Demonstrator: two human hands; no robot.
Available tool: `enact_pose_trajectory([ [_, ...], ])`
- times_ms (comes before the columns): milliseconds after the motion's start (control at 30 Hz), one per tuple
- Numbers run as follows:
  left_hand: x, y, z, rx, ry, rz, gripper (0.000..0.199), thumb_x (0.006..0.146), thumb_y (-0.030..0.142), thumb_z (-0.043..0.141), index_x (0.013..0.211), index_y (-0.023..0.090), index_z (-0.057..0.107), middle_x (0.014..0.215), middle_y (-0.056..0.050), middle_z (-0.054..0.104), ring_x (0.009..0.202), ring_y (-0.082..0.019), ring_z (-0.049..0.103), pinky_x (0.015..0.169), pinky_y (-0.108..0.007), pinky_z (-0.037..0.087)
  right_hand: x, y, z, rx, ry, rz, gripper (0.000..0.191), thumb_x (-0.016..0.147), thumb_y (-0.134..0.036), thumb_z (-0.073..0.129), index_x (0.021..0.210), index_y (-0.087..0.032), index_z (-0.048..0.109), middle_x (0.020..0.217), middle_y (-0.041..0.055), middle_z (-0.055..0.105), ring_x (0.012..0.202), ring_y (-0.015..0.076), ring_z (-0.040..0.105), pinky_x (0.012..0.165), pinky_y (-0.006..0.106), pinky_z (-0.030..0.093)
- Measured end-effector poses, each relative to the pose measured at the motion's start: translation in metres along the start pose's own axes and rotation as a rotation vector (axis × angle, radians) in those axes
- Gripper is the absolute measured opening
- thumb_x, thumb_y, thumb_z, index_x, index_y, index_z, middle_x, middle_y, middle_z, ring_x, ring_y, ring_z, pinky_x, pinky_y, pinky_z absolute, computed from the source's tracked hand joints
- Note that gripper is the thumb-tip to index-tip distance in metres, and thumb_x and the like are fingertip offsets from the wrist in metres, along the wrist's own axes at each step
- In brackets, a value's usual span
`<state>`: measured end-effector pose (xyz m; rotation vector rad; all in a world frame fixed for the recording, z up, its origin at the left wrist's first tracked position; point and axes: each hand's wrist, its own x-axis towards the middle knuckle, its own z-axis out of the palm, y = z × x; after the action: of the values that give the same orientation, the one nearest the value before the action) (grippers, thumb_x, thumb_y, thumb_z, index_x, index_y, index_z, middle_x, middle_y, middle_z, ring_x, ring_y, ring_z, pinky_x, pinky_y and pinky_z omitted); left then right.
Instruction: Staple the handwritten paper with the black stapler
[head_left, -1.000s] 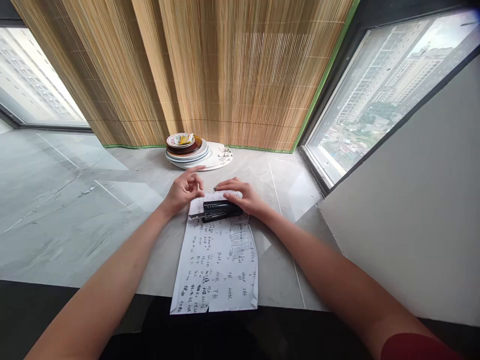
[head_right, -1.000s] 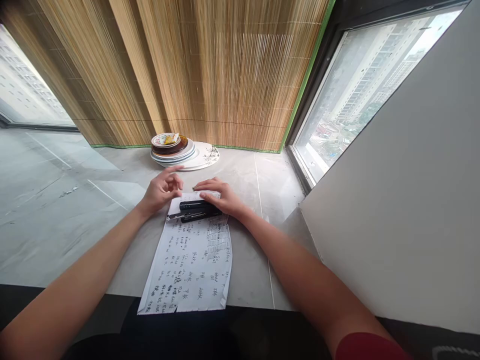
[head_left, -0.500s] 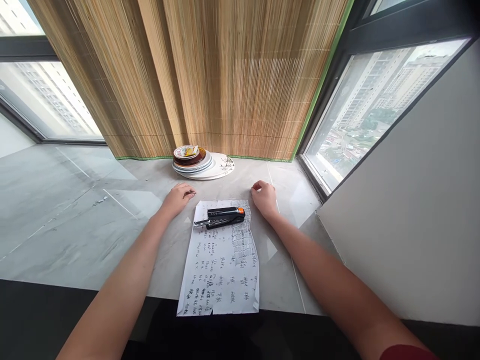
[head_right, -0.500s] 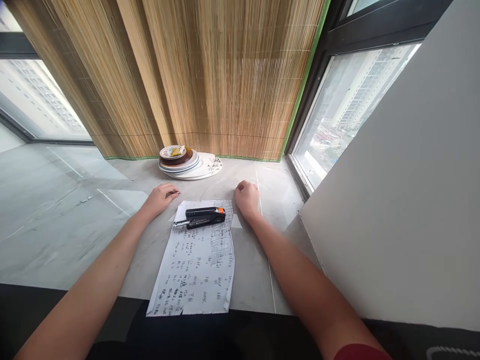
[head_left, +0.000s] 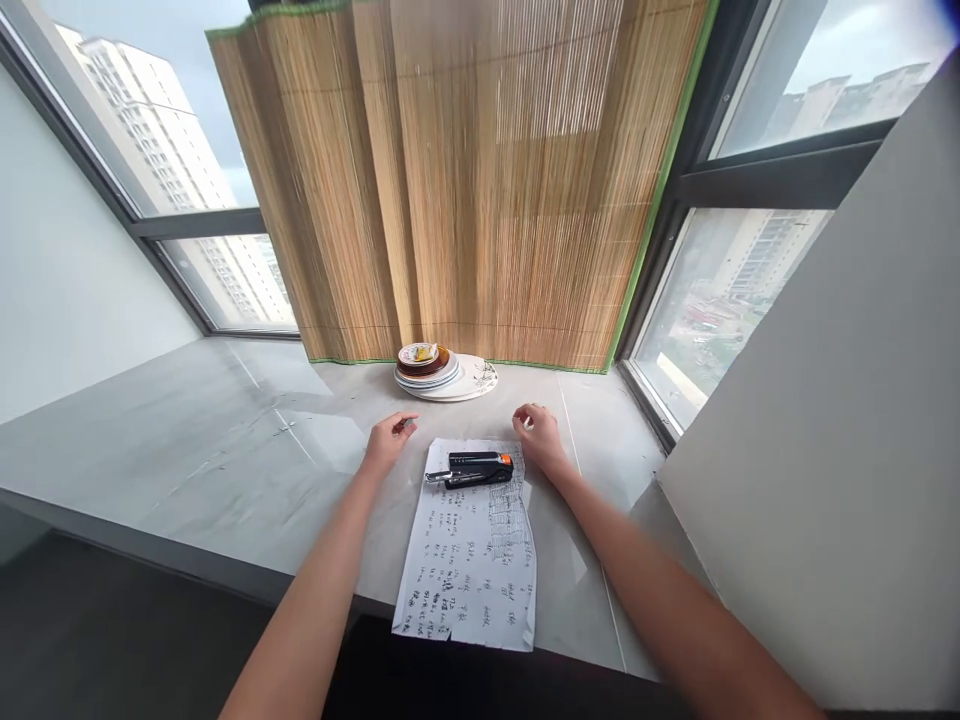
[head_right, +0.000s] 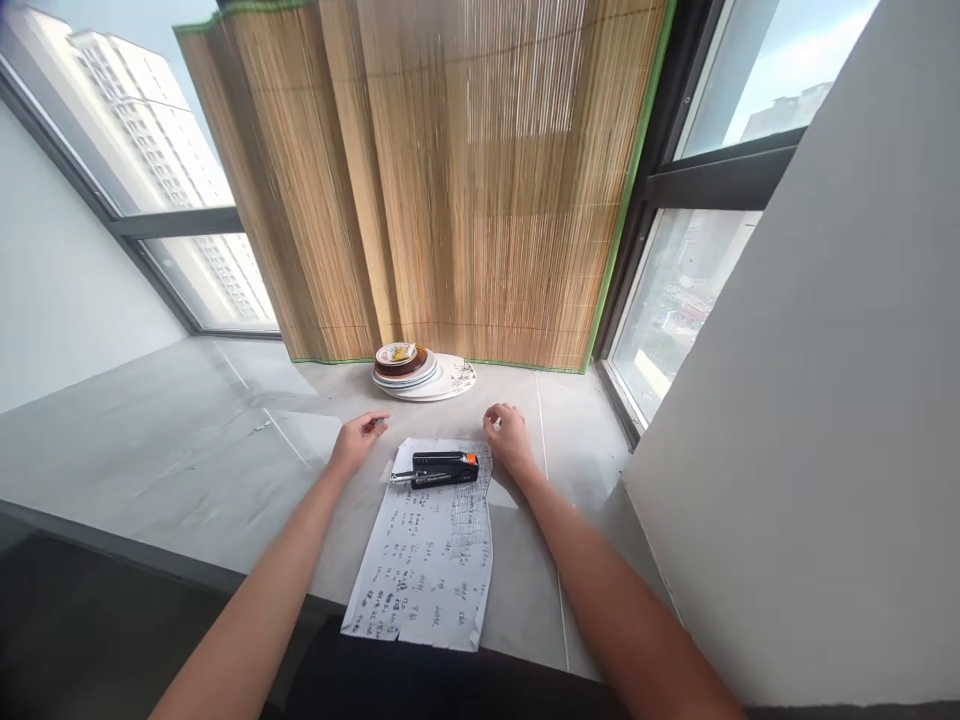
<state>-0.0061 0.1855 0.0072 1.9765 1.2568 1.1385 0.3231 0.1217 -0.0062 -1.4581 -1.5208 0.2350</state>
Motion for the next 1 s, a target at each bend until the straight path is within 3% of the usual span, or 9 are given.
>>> enact_pose_trajectory([
  [100,-0.029,0.015,0.0,-0.105,0.053,-0.047,0.048,0.092,0.051,0.061,0.127,0.018,0.063,0.098,-0.009,0.076,0.095,-0.024,0.07,0.094,-0.042,0.052,0.0,0.001,0.0,0.053,-0.011,0.007,0.017,0.086,-0.026,0.047,0.083,-0.023,0.063,0.084,0.0048,0.067,0.081,0.0226,0.055,0.084,0.038,0.043],
  [267,-0.073,0.043,0.004,-0.046,0.038,-0.024,0.028,0.092,0.048,0.062,0.102,0.024,0.072,0.104,-0.01,0.078,0.108,-0.03,0.07,0.099,-0.046,0.051,-0.001,-0.003,0.005,0.177,-0.126,-0.056,0.022,0.085,-0.021,0.043,0.085,-0.023,0.065,0.087,0.0064,0.067,0.084,0.0244,0.057,0.081,0.04,0.046],
  [367,-0.085,0.051,0.004,-0.015,-0.001,0.012,0.024,0.091,0.046,0.063,0.1,0.028,0.077,0.108,-0.007,0.077,0.108,-0.03,0.07,0.098,-0.046,0.052,-0.012,-0.016,0.008,0.23,-0.199,-0.126,0.021,0.086,-0.02,0.045,0.086,-0.024,0.065,0.09,0.0061,0.067,0.088,0.0252,0.057,0.084,0.042,0.047],
  [567,-0.087,0.054,0.007,0.105,-0.077,0.178,0.019,0.089,0.046,0.069,0.095,0.031,0.08,0.096,-0.006,0.077,0.097,-0.029,0.066,0.092,-0.047,0.051,-0.049,-0.048,0.004,0.298,-0.121,-0.092,0.02,0.098,-0.036,0.048,0.099,-0.027,0.066,0.093,0.0052,0.065,0.092,0.0265,0.058,0.09,0.046,0.048],
  [767,-0.086,0.057,0.01,0.246,-0.116,0.197,0.015,0.091,0.037,0.068,0.097,0.028,0.079,0.101,-0.007,0.076,0.098,-0.027,0.062,0.097,-0.046,0.044,-0.052,-0.062,0.005,0.226,-0.356,-0.303,0.017,0.095,-0.036,0.062,0.108,-0.026,0.068,0.105,0.0075,0.065,0.101,0.0274,0.055,0.095,0.046,0.046],
  [1000,-0.085,0.058,0.011,0.194,-0.144,0.186,0.015,0.09,0.034,0.067,0.097,0.026,0.078,0.098,-0.007,0.073,0.1,-0.026,0.061,0.092,-0.042,0.047,-0.047,-0.056,0.009,0.263,-0.389,-0.323,0.018,0.095,-0.034,0.064,0.108,-0.023,0.068,0.1,0.007,0.065,0.097,0.0244,0.056,0.088,0.041,0.046],
])
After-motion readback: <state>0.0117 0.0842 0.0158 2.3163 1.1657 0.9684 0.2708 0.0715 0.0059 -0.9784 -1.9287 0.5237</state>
